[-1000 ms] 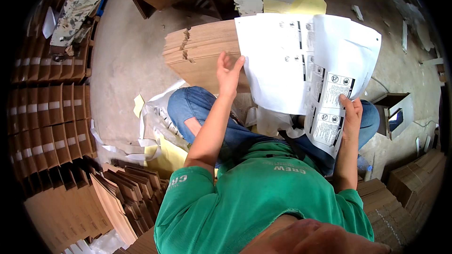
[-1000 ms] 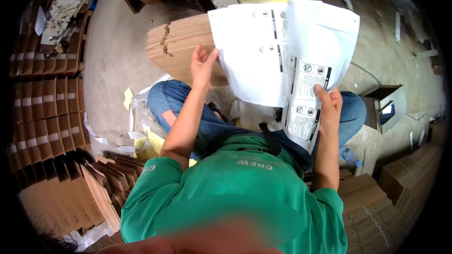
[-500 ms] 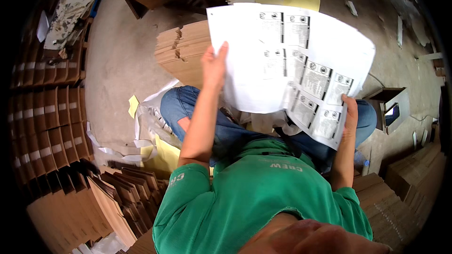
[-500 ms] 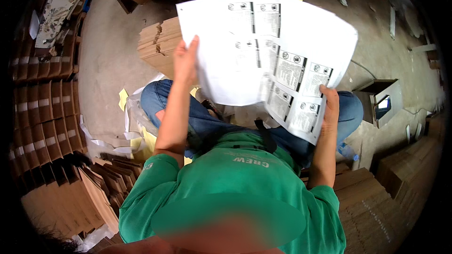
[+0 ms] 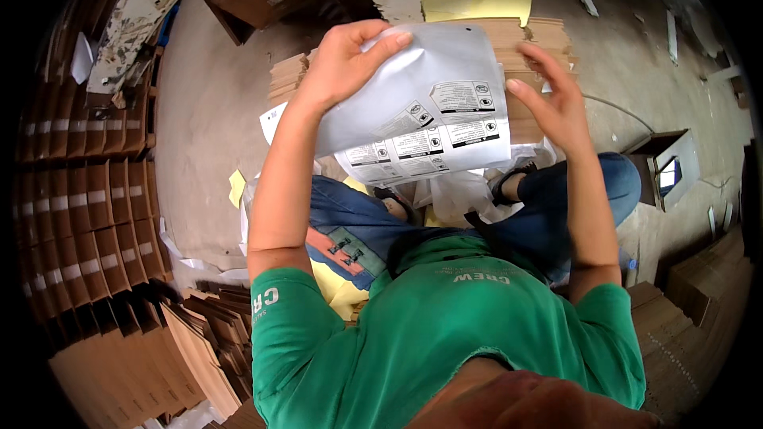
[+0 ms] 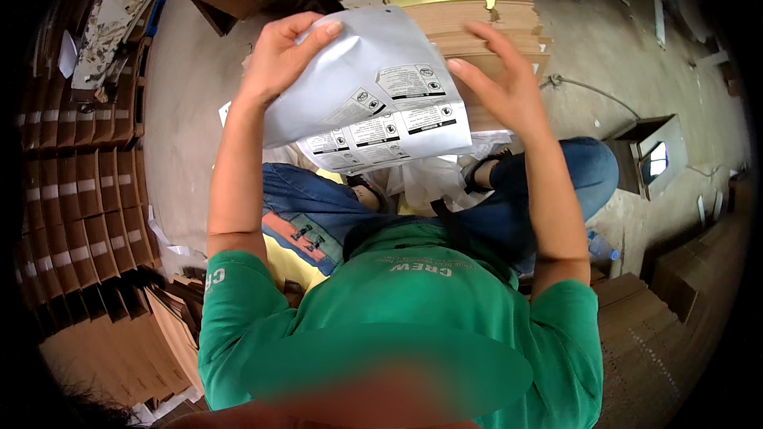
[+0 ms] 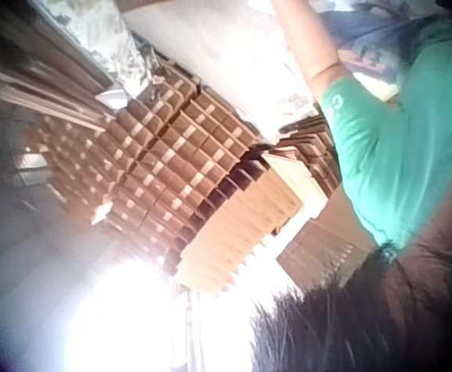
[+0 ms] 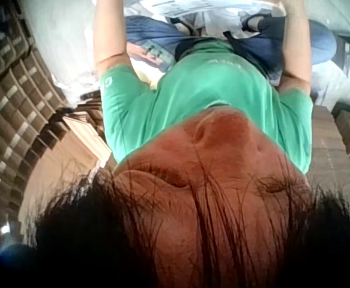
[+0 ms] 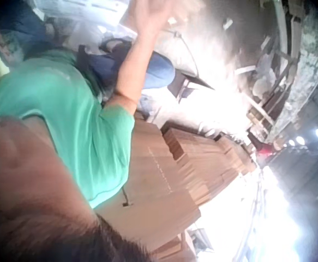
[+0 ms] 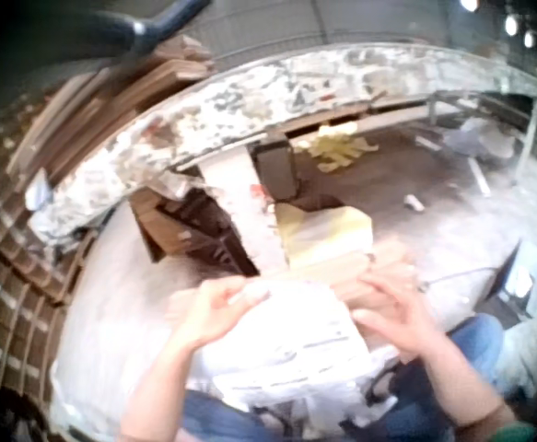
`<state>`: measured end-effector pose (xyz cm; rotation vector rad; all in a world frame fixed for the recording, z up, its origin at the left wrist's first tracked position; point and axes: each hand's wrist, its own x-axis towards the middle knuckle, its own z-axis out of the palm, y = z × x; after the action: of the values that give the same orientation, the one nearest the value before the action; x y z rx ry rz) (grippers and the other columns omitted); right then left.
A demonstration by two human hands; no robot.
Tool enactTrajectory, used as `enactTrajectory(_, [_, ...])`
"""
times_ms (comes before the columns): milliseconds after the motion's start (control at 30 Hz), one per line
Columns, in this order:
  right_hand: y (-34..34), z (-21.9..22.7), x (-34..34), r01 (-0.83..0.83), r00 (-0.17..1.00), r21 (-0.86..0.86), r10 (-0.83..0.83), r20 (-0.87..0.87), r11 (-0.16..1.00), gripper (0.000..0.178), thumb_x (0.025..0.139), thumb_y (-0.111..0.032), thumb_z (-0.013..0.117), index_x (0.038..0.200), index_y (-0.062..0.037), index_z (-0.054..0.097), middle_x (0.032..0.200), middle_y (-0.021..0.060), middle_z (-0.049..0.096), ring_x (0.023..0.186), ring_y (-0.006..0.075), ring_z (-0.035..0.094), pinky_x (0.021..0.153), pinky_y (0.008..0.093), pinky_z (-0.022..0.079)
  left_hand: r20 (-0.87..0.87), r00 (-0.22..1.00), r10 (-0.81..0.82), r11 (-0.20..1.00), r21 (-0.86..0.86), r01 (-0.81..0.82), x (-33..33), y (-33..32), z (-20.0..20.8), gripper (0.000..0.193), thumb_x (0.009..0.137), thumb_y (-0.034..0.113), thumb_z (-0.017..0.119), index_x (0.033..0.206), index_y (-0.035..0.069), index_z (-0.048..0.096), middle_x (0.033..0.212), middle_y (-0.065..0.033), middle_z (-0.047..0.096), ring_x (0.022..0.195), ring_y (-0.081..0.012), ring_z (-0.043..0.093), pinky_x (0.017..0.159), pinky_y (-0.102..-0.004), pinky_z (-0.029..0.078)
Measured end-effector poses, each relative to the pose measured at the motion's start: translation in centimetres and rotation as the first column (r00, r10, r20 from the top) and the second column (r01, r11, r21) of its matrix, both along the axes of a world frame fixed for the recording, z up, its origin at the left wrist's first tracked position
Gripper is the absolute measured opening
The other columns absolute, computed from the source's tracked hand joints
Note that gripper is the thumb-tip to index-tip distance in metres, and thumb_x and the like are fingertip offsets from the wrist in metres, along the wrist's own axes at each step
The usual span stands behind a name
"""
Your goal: The person sits on the floor and applies small white labels to the edges of stacked wooden boards. They peel labels from a sheet, place them on the boards, and smooth them down. The person also handles a larger instruction sheet and a plastic bag during the process.
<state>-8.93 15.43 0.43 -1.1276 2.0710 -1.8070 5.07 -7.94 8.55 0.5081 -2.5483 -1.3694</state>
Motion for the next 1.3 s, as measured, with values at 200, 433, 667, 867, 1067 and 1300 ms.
enactTrajectory(200, [0.3, -1.3, -1.1, -0.285, 0.856, -0.082, 0.292, 0.427, 0.955, 0.035, 0.088, -0.021, 0.058, 0.116, 0.0010, 0.054, 0.103, 0.0065, 0.061, 0.096, 0.0103, 0.054, 0.085, 0.0250, 0.043, 0.105, 0.991, -0.080, 0.989, -0.116, 0.092, -2.5, -0.1, 1.2, 0.044, 0.083, 0.041, 0.061, 0.091, -0.002, 0.066, 0.068, -0.0064, 0.063, 0.060, -0.0090, 0.056, 0.058, -0.0245, 0.046])
enactTrajectory(433, [-0.5, -2.4, -0.7, -0.344, 0.792, -0.038, 0.311, 0.525, 0.938, 0.028, 0.085, -0.020, 0.062, 0.104, 0.0007, 0.059, 0.094, 0.0058, 0.065, 0.083, 0.0093, 0.059, 0.074, 0.0232, 0.047, 0.153, 0.975, -0.159, 0.981, -0.087, 0.173, -4.3, -0.4, 1.4, 0.042, 0.084, 0.043, 0.060, 0.080, 0.001, 0.065, 0.061, 0.0001, 0.057, 0.052, -0.0044, 0.052, 0.047, -0.0206, 0.042])
enactTrajectory(667, [1.8, -5.0, -2.0, -0.389, 0.755, 0.033, 0.297, 0.585, 0.921, 0.036, 0.076, -0.013, 0.071, 0.105, 0.0036, 0.059, 0.096, 0.0086, 0.065, 0.084, 0.0107, 0.060, 0.076, 0.0247, 0.047, 0.036, 0.997, 0.073, 0.988, 0.133, -0.077, -3.6, -1.8, 2.9, 0.039, 0.085, 0.037, 0.060, 0.091, -0.002, 0.065, 0.076, -0.0015, 0.063, 0.066, -0.0072, 0.056, 0.060, -0.0210, 0.046])
enactTrajectory(867, [2.0, -0.5, -5.7, -0.490, 0.810, 0.155, 0.382, 0.444, 0.858, 0.028, 0.081, -0.015, 0.064, 0.103, 0.0023, 0.061, 0.093, 0.0057, 0.066, 0.081, 0.0102, 0.059, 0.074, 0.0243, 0.047, -0.088, 0.976, 0.201, 0.902, -0.372, -0.219, -0.8, -4.8, -0.5, 0.038, 0.080, 0.027, 0.065, 0.108, 0.003, 0.059, 0.085, -0.0097, 0.065, 0.069, -0.0136, 0.059, 0.060, -0.0241, 0.047])
enactTrajectory(1067, [-1.7, 6.2, -7.5, -0.558, 0.743, 0.605, 0.666, 0.059, 0.568, 0.023, 0.071, -0.014, 0.066, 0.089, 0.0004, 0.063, 0.074, 0.0078, 0.064, 0.066, 0.0143, 0.057, 0.060, 0.0294, 0.044, -0.201, 0.885, -0.421, 0.609, -0.785, 0.112, -3.4, 6.0, 0.1, 0.078, 0.064, 0.021, 0.077, 0.130, 0.007, 0.040, 0.122, -0.0152, 0.050, 0.114, -0.0302, 0.046, 0.094, -0.0404, 0.035])
enactTrajectory(1300, [-4.1, 10.0, -5.1, -0.175, 0.684, 0.542, 0.497, -0.534, 0.822, 0.026, 0.066, -0.013, 0.070, 0.086, 0.0003, 0.062, 0.074, 0.0095, 0.060, 0.069, 0.0241, 0.056, 0.061, 0.0320, 0.043, 0.169, 0.941, -0.292, 0.939, -0.136, 0.316, -5.1, 4.6, -0.9, 0.039, 0.073, 0.011, 0.063, 0.107, -0.005, 0.057, 0.088, -0.0184, 0.064, 0.084, -0.0281, 0.062, 0.075, -0.0339, 0.047])
